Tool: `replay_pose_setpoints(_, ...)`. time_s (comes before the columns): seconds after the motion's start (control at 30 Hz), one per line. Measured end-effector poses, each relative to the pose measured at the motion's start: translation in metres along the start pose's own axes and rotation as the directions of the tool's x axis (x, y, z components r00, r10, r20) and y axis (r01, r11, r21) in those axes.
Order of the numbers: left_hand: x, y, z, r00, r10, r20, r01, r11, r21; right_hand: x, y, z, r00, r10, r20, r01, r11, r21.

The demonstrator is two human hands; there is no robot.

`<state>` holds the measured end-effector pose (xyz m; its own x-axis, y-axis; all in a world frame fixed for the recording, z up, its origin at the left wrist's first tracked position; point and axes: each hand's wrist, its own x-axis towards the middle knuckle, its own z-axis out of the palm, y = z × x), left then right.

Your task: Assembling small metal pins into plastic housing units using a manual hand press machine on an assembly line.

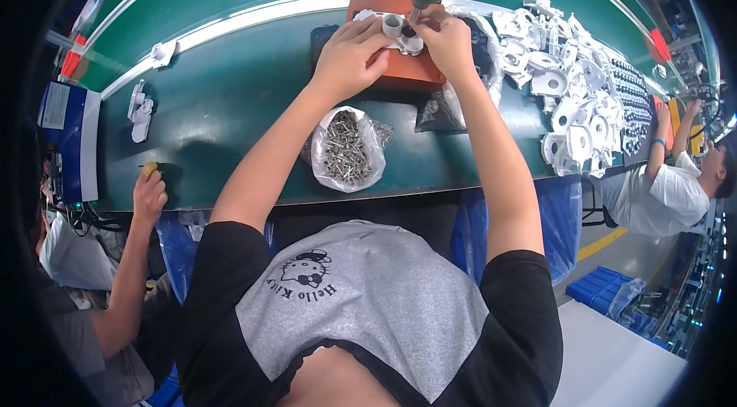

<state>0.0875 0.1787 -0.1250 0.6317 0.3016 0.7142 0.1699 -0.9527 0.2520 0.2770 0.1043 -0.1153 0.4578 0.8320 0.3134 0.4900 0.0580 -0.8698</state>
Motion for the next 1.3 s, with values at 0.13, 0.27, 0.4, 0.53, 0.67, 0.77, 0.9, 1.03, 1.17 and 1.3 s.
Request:
replay_pose_setpoints(0.13,0.001,0.0,0.0,1.0,-0.002,-0.011,0.002,1.0,-0.016,-0.008,-0.014,-0.001,1.0,-0.007,-0.002,0.007,0.998,-0.07)
replay_pose_setpoints(0.27,0.0,0.001,0.002,1.0,-0.009,-0.005,0.009,1.0,-0.013,-0.009,-0.006,0.0,1.0,-0.003,-0.018,0.003,0.999,0.033)
replay_pose_setpoints(0.4,0.0,0.0,0.002,1.0,-0.009,-0.007,0.009,1.0,-0.013,-0.008,-0.005,0.004,0.999,-0.031,-0.027,0.033,0.995,0.094)
replay_pose_setpoints(0.53,0.001,0.0,0.003,1.0,-0.005,-0.008,0.005,1.0,-0.017,-0.007,-0.004,0.002,0.999,-0.034,-0.039,0.037,0.996,0.078)
replay_pose_setpoints(0.67,0.001,0.001,0.001,1.0,-0.005,-0.008,0.005,1.0,-0.017,-0.008,-0.004,0.003,0.999,-0.017,-0.029,0.019,0.997,0.07)
replay_pose_setpoints(0.77,0.001,0.001,0.001,1.0,-0.004,-0.007,0.004,1.0,-0.023,-0.01,-0.004,0.002,0.999,-0.036,-0.032,0.037,0.999,0.039)
replay_pose_setpoints(0.9,0.0,0.004,0.003,1.0,-0.009,-0.021,0.008,1.0,-0.02,-0.018,-0.002,-0.003,0.999,-0.005,0.047,0.0,0.995,0.095)
replay_pose_setpoints(1.03,0.002,0.003,0.002,1.0,0.002,-0.013,-0.002,1.0,-0.008,-0.028,-0.006,-0.008,0.99,-0.113,0.08,0.115,0.993,-0.022)
replay_pose_setpoints(1.17,0.002,-0.003,0.002,1.0,-0.006,-0.004,0.006,1.0,-0.027,-0.035,-0.01,-0.008,0.958,-0.253,0.136,0.276,0.94,-0.202)
replay_pose_setpoints(1.3,0.003,-0.001,-0.001,1.0,-0.021,-0.007,0.021,0.999,-0.03,-0.023,0.015,-0.036,0.948,-0.261,0.183,0.269,0.963,-0.024)
